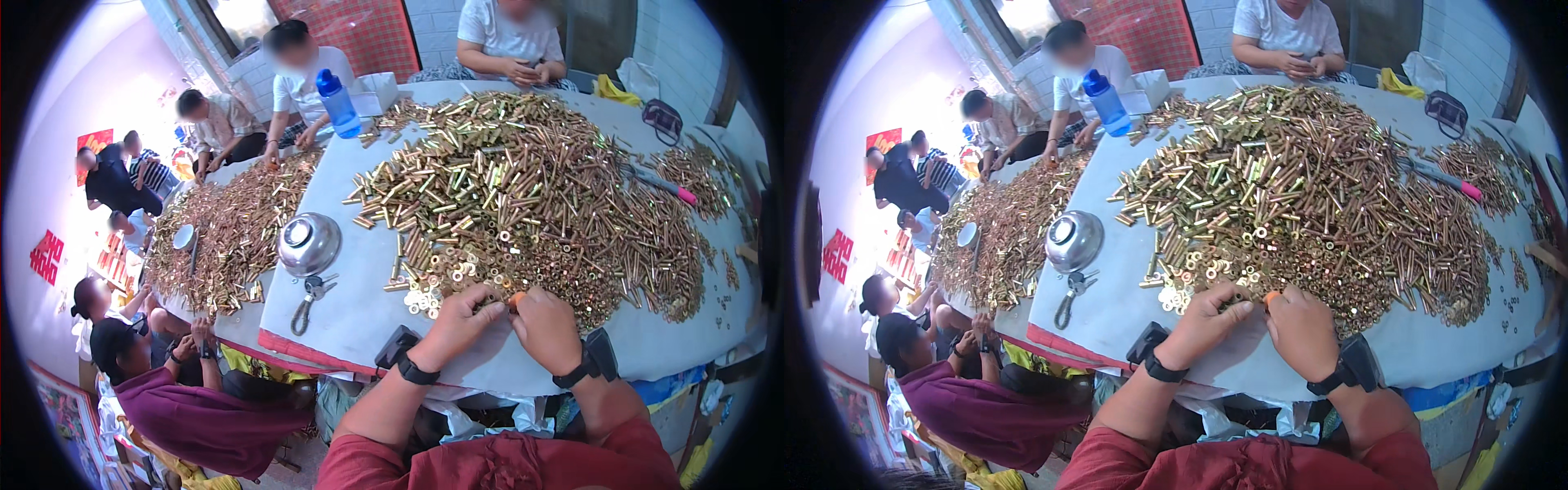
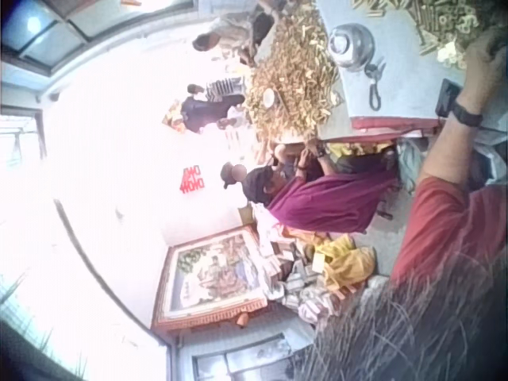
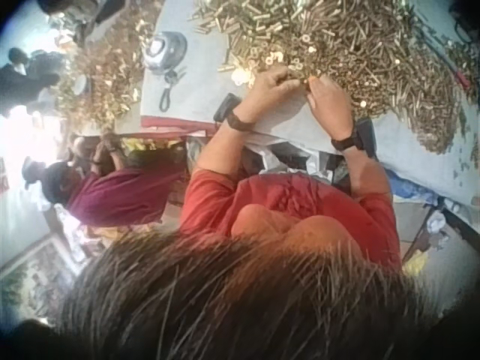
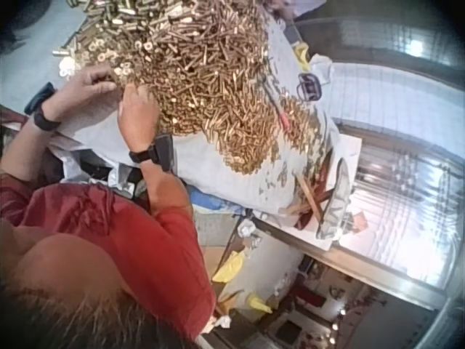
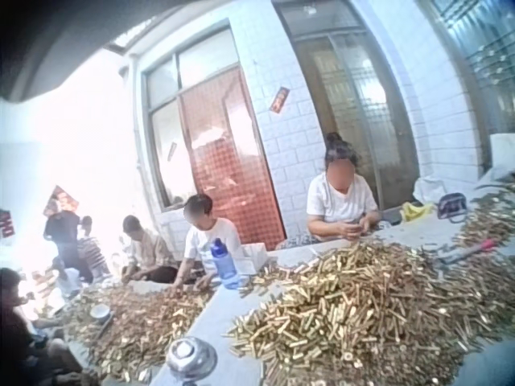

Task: The person assembles expansion bolts by sliding a washer onto a bolt and then inserting the bolt into a metal sleeve. This process is repeated multiple times, with each completed assembly being placed back onto the table.

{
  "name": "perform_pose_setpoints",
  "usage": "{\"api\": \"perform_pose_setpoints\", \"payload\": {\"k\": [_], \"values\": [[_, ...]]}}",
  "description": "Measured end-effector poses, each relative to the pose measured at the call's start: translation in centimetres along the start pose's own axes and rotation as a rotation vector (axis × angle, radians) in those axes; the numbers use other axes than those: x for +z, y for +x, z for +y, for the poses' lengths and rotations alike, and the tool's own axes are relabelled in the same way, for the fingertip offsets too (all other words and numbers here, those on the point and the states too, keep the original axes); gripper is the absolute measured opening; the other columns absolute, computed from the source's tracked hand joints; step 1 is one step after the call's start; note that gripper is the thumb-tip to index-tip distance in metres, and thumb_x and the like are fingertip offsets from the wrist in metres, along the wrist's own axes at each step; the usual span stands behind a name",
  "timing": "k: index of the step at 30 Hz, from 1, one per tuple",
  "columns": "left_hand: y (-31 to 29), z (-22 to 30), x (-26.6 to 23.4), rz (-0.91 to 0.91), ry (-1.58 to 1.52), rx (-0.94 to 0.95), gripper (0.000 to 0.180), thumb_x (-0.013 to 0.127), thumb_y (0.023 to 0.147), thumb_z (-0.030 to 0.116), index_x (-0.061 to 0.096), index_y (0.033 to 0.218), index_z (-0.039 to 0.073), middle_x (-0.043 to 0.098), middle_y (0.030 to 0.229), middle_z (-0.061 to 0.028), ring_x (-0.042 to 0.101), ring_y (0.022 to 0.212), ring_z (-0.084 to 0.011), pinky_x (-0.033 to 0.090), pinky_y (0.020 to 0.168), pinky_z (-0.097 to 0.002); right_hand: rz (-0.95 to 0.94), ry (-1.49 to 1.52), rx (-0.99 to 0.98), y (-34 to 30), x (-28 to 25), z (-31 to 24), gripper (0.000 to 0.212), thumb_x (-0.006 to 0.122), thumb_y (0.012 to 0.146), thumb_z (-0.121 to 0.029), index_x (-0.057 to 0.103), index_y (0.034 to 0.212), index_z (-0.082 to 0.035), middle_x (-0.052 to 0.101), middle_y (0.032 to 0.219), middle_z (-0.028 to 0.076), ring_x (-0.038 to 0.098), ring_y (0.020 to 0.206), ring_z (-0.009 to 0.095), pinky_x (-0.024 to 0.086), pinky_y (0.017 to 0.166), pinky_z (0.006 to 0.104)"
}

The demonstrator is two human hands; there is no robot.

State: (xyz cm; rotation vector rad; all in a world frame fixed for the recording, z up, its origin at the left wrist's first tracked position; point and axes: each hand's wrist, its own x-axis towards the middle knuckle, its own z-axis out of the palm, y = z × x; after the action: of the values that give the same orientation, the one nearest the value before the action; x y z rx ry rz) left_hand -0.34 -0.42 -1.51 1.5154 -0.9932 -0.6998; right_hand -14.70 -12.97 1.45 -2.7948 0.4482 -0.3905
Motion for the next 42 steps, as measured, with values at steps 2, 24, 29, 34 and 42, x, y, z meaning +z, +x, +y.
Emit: {"api": "perform_pose_setpoints", "payload": {"k": [2,24,29,34,42], "values": [[0.1,0.2,0.1,-0.032,0.022,0.001,0.021,0.065,0.093,0.021,0.064,0.103,0.002,0.059,0.086,-0.0035,0.054,0.081,-0.0116,0.046,0.074,-0.0281,0.003,-0.008,-0.017,0.0,-0.3,-0.1,0.014,0.067,0.08,-0.015,0.061,0.09,-0.006,0.056,0.087,0.012,0.06,0.084,0.031,0.05,0.069,0.0422],[0.2,0.3,-0.5,-0.158,0.114,0.058,0.015,0.063,0.091,0.014,0.063,0.099,0.001,0.064,0.086,-0.0093,0.06,0.081,-0.0167,0.049,0.076,-0.031,0.01,0.868,0.138,0.8,-0.3,1.6,0.013,0.069,0.084,-0.005,0.062,0.095,-0.003,0.063,0.087,0.005,0.061,0.075,0.012,0.05,0.066,0.0261],[0.3,0.3,-0.6,-0.112,0.126,0.077,0.016,0.064,0.09,0.014,0.061,0.096,0.0,0.062,0.083,-0.0134,0.059,0.076,-0.0223,0.048,0.071,-0.0335,0.026,0.802,0.111,0.9,-0.7,1.1,0.014,0.067,0.086,-0.005,0.061,0.098,-0.002,0.06,0.084,0.0,0.055,0.075,0.006,0.047,0.067,0.0227],[0.3,0.2,-0.5,-0.143,0.097,0.082,0.016,0.064,0.091,0.014,0.063,0.099,0.001,0.064,0.087,-0.0096,0.06,0.081,-0.0171,0.049,0.075,-0.0308,-0.02,0.907,0.201,0.5,-0.5,1.3,0.016,0.067,0.085,-0.005,0.061,0.1,-0.003,0.064,0.085,0.005,0.062,0.075,0.013,0.051,0.068,0.027],[0.4,0.0,-0.6,-0.165,0.074,0.033,0.017,0.065,0.091,0.016,0.063,0.099,0.001,0.063,0.085,-0.0087,0.059,0.081,-0.0155,0.048,0.074,-0.0301,0.112,0.707,-0.168,1.3,-1.1,1.6,0.016,0.065,0.082,-0.001,0.062,0.097,-0.002,0.062,0.089,0.009,0.063,0.078,0.021,0.051,0.07,0.0311]]}}
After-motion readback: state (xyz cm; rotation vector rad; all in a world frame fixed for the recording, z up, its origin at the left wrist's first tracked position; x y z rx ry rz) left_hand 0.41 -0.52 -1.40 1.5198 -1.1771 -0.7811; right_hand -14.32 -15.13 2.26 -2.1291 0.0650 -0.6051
